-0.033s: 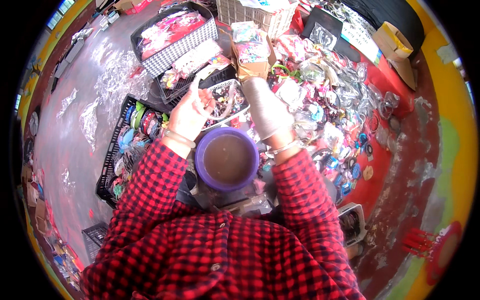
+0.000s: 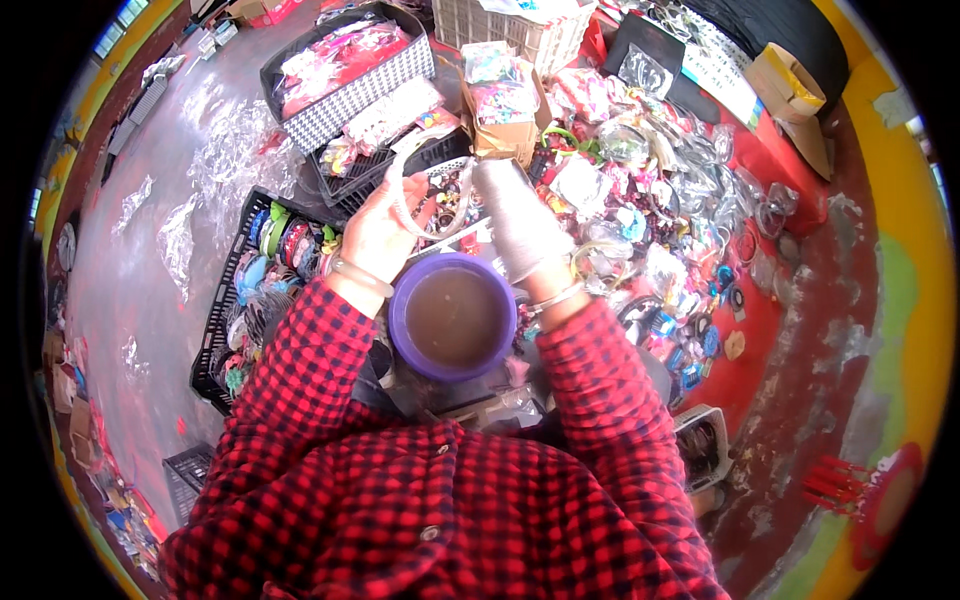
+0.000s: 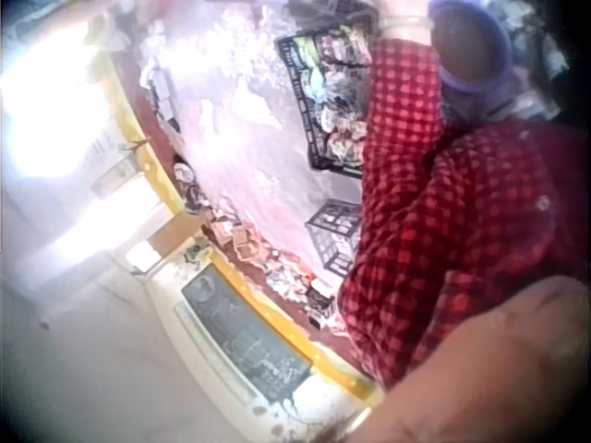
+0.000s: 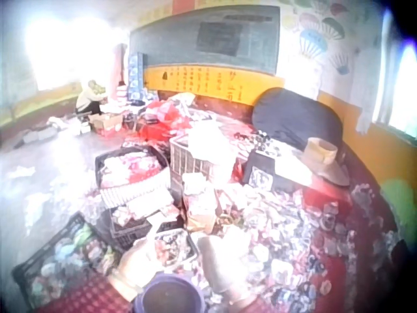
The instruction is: The person sits on the floor and wipes various hair accessories, including headbands and clips, with a cloth. They dip the cloth into a purple bowl of water, wring it out, and continue cleaning items from a black crate, placing cleaned items back into the crate.
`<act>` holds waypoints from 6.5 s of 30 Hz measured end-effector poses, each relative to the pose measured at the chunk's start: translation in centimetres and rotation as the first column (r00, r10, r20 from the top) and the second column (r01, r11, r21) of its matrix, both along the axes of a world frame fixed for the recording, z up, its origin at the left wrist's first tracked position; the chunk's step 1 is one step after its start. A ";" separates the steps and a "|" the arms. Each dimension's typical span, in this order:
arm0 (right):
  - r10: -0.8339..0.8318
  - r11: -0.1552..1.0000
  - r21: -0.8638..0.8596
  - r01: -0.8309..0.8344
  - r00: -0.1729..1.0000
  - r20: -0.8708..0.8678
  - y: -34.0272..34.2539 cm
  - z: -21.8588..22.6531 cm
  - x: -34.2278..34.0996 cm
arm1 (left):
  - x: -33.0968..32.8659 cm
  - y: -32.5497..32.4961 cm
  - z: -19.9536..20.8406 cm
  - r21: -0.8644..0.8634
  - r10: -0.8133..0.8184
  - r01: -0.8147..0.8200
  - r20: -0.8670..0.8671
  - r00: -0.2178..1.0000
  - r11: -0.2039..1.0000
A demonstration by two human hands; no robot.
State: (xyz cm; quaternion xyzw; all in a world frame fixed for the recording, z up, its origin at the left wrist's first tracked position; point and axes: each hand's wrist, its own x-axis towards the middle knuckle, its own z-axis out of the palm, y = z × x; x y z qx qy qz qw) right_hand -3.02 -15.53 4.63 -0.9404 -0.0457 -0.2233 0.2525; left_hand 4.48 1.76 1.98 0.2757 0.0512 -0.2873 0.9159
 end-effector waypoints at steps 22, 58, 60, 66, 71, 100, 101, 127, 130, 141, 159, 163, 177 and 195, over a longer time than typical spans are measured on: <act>0.064 0.903 -0.404 -0.148 0.975 -0.214 6.0 -3.6 1.6 | -2.0 -0.7 0.3 -0.008 -0.031 0.030 -0.082 0.996 1.000; 0.109 0.791 -0.578 -0.200 0.976 -0.188 9.4 3.0 -5.3 | -4.5 5.1 6.2 -0.175 -0.155 0.173 0.107 0.982 0.969; 0.144 0.759 -0.600 -0.251 0.964 -0.222 10.1 4.5 -7.3 | -6.0 7.1 6.8 -0.168 -0.181 0.205 0.151 0.972 0.964; 0.264 0.768 -0.577 -0.279 0.958 -0.113 12.2 6.0 -11.5 | -10.6 12.2 10.2 -0.180 -0.165 0.187 0.133 0.977 0.966; 0.333 0.725 -0.606 -0.328 0.936 -0.109 14.0 10.2 -14.0 | -13.4 17.6 14.1 -0.208 -0.234 0.293 0.266 0.935 0.933; 0.250 0.963 0.019 -0.267 0.873 -0.419 4.5 6.2 -4.7 | -14.4 30.9 7.7 -0.270 0.131 -0.074 0.200 0.971 0.960; 0.194 0.978 0.031 -0.204 0.855 -0.481 2.8 4.7 -4.7 | -14.2 30.0 7.4 -0.299 0.103 -0.043 0.189 0.977 0.953; 0.760 0.382 0.894 -0.236 0.630 -0.158 11.6 -0.3 -5.5 | -14.5 12.2 2.5 0.188 0.085 -0.121 0.190 0.978 0.975; 0.770 0.423 0.892 -0.163 0.584 -0.258 11.3 -0.4 -5.1 | -14.4 10.2 1.7 0.147 0.185 -0.199 0.106 0.977 0.969; 0.618 0.609 0.780 -0.142 0.701 -0.356 12.4 -3.6 -1.9 | -17.0 11.0 2.4 0.346 0.258 -0.273 0.091 0.962 0.898; 0.119 0.436 0.867 0.244 0.939 -0.324 3.1 1.5 -13.5 | -37.4 14.6 27.5 -0.429 0.210 0.753 0.903 0.375 0.499; 0.044 0.415 0.879 0.233 0.960 -0.276 4.6 3.8 -15.4 | -38.5 16.2 25.9 -0.415 0.380 0.735 0.896 0.229 0.536; 0.419 0.552 0.833 -0.037 0.876 -0.239 18.2 8.0 -12.0 | -41.2 20.0 25.0 -0.395 0.407 0.614 0.904 0.129 0.683; 0.603 0.549 0.834 -0.057 0.718 -0.348 25.8 2.8 -7.5 | -33.0 16.1 26.4 -0.661 0.574 0.438 0.749 0.330 0.610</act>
